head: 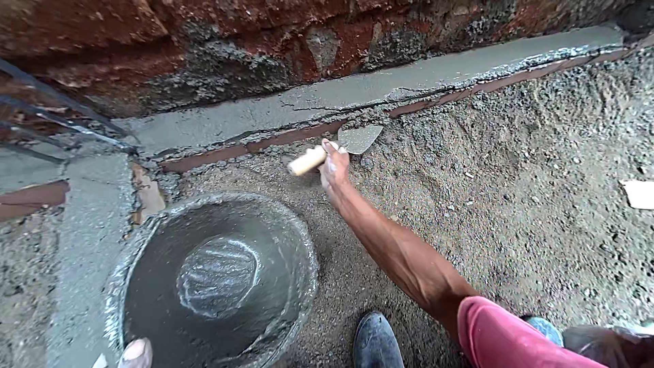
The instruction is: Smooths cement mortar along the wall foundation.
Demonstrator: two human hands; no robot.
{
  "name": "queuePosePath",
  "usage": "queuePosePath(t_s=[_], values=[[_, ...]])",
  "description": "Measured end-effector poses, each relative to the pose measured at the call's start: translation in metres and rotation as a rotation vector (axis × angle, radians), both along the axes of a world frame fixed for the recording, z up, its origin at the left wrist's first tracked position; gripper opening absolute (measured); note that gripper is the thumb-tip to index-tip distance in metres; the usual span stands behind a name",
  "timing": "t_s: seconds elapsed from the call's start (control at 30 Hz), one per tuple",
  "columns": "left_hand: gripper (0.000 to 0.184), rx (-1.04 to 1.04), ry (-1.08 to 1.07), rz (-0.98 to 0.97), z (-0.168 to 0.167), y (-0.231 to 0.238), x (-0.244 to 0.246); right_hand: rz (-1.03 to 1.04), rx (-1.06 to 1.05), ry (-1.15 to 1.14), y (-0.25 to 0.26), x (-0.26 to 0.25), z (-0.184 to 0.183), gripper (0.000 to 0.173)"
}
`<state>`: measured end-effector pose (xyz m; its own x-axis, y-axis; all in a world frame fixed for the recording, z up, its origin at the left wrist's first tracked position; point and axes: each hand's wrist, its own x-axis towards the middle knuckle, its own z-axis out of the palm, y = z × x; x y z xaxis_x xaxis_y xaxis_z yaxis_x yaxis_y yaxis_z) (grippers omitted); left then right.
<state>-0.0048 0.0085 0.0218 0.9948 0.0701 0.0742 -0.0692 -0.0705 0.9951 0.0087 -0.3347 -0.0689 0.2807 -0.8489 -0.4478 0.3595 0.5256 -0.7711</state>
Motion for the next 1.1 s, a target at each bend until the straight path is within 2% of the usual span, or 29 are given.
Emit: queuePosePath(t_s=[0.07,0.13,0.3,0.37,0.47,0.57,0.63,0.7,0.73,0.8,0.87,0.93,1.03,1.1], values=[[0.011,-0.01,0.017,-0.041,-0.002,0.005,0.001,0.033,-0.022,-0.083,0.015,-0.024,0.003,0.015],[0.012,-0.031,0.014,-0.036,-0.002,0.004,-0.001,0.133,-0.046,-0.101,0.027,-0.054,0.008,0.016],[0.012,-0.046,0.048,0.053,0.008,-0.007,-0.008,0.382,-0.115,0.002,0.029,-0.101,0.045,0.019],[0.014,-0.052,0.051,0.074,0.011,-0.009,-0.009,0.521,-0.235,0.111,0.014,-0.108,0.06,0.02],[0.013,-0.041,0.051,0.1,0.012,-0.01,-0.008,0.746,-0.657,0.443,-0.027,-0.098,0.069,0.026],[0.013,-0.038,0.042,0.1,0.01,-0.008,-0.006,0.962,-1.16,1.026,-0.075,-0.064,0.07,0.044],[0.011,-0.041,0.045,0.094,0.01,-0.009,-0.008,1.051,-1.451,1.356,-0.098,-0.045,0.057,0.038],[0.009,-0.03,0.038,0.095,0.008,-0.007,-0.008,1.055,-1.543,1.477,-0.103,-0.038,0.051,0.033],[0.008,-0.029,0.033,0.095,0.007,-0.006,-0.008,0.992,-1.561,1.441,-0.099,-0.042,0.049,0.032],[0.009,-0.047,0.033,0.093,0.007,-0.007,-0.01,0.815,-1.517,1.297,-0.083,-0.058,0.052,0.032],[0.01,-0.062,0.041,0.088,0.007,-0.007,-0.01,0.737,-1.345,1.18,-0.062,-0.083,0.055,0.037],[0.011,-0.076,0.042,0.08,0.006,-0.004,-0.009,0.753,-1.119,1.058,-0.045,-0.116,0.042,0.041],[0.01,-0.079,0.046,0.084,0.003,-0.001,-0.007,0.892,-0.693,0.812,-0.035,-0.162,0.001,0.053],[0.01,-0.068,0.06,0.119,0.005,0.001,-0.006,0.961,-0.567,0.709,-0.03,-0.18,-0.02,0.044]])
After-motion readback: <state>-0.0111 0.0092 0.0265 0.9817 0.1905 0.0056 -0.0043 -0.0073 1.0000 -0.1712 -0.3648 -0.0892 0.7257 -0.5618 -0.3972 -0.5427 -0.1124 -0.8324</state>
